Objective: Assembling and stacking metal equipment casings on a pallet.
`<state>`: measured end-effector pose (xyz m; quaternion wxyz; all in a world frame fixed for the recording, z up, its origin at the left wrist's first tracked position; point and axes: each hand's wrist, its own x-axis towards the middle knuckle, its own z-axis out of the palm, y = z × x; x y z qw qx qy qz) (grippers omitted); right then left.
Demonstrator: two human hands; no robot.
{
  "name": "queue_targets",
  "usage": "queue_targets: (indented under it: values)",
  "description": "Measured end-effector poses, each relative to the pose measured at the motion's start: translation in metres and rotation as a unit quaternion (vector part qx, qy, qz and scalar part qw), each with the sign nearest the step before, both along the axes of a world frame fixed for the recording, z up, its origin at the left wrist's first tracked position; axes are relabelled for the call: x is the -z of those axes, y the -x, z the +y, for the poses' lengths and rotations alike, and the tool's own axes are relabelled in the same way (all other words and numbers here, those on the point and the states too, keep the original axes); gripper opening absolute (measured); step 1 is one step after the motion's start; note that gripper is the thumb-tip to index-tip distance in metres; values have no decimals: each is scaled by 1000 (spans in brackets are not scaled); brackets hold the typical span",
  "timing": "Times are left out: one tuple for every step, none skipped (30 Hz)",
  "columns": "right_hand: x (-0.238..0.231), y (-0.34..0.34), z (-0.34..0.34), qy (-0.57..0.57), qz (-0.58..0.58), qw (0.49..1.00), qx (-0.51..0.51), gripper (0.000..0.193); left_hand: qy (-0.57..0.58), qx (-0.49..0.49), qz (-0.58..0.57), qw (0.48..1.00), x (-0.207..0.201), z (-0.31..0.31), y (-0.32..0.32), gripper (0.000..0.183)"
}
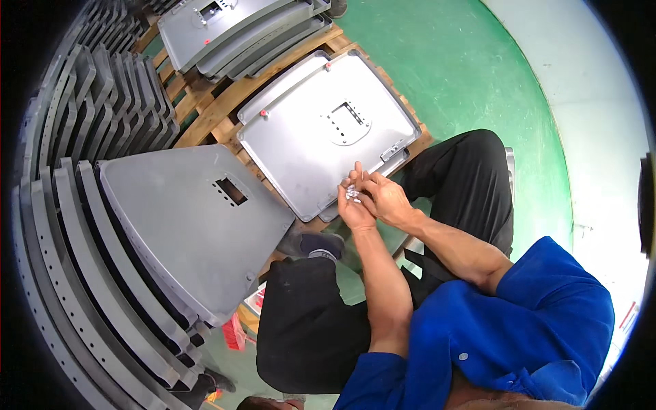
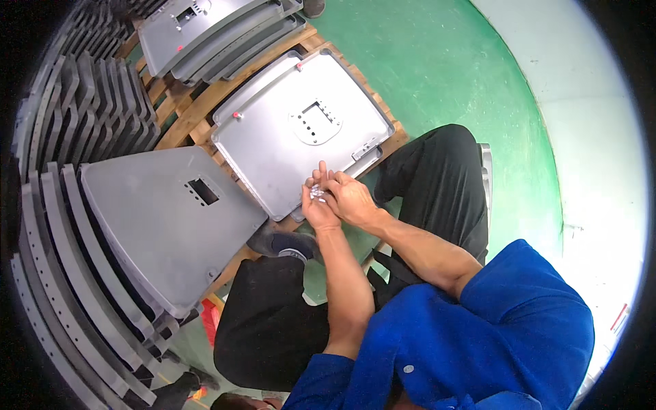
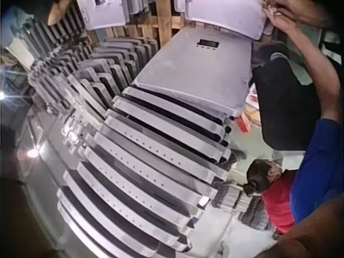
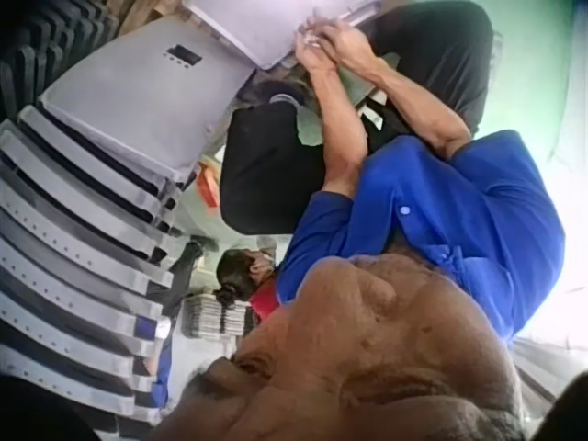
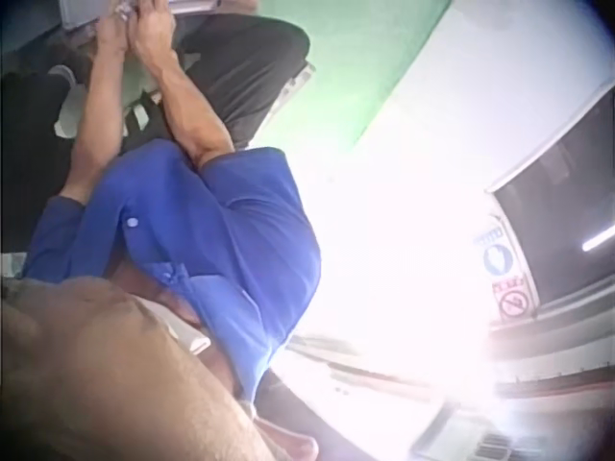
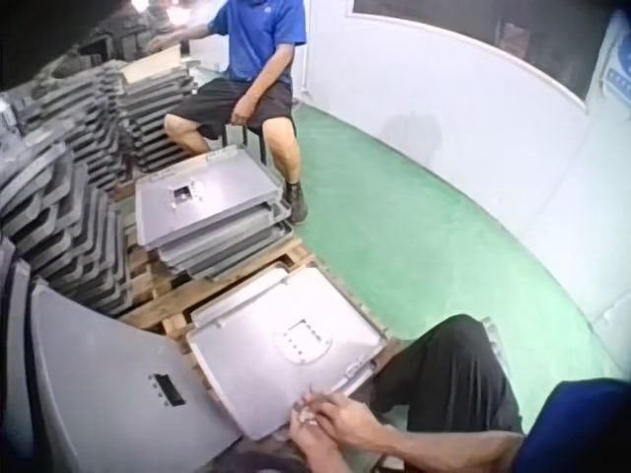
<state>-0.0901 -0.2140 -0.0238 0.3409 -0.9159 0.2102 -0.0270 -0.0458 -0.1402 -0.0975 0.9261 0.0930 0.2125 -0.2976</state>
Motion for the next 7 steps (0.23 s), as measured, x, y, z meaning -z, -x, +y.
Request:
queue_targets:
  values:
    - [3,4,-1,16,-17,1000,-8,21,-7,3,7,1000,0,0,6,35]
    - [5,7,-2,31,-35,999,-17,22,-28,3,15,999,0,-3,11,34]
    - [8,11,-3,21,-22,999,-12,22,-28,-2,16,999,0,-4,15,34]
    - [8,14,-4,11,-8,1000,-9,22,-29,-9,18,999,5,-3,20,33]
    - [9,16,-5,1,7,1000,-6,23,-29,-16,21,999,11,-2,23,33]
    - [11,17,-7,-32,-35,999,0,24,-36,-19,50,998,16,3,26,31]
    - [12,18,-6,-32,-31,999,-4,24,-54,-28,74,995,27,7,30,31]
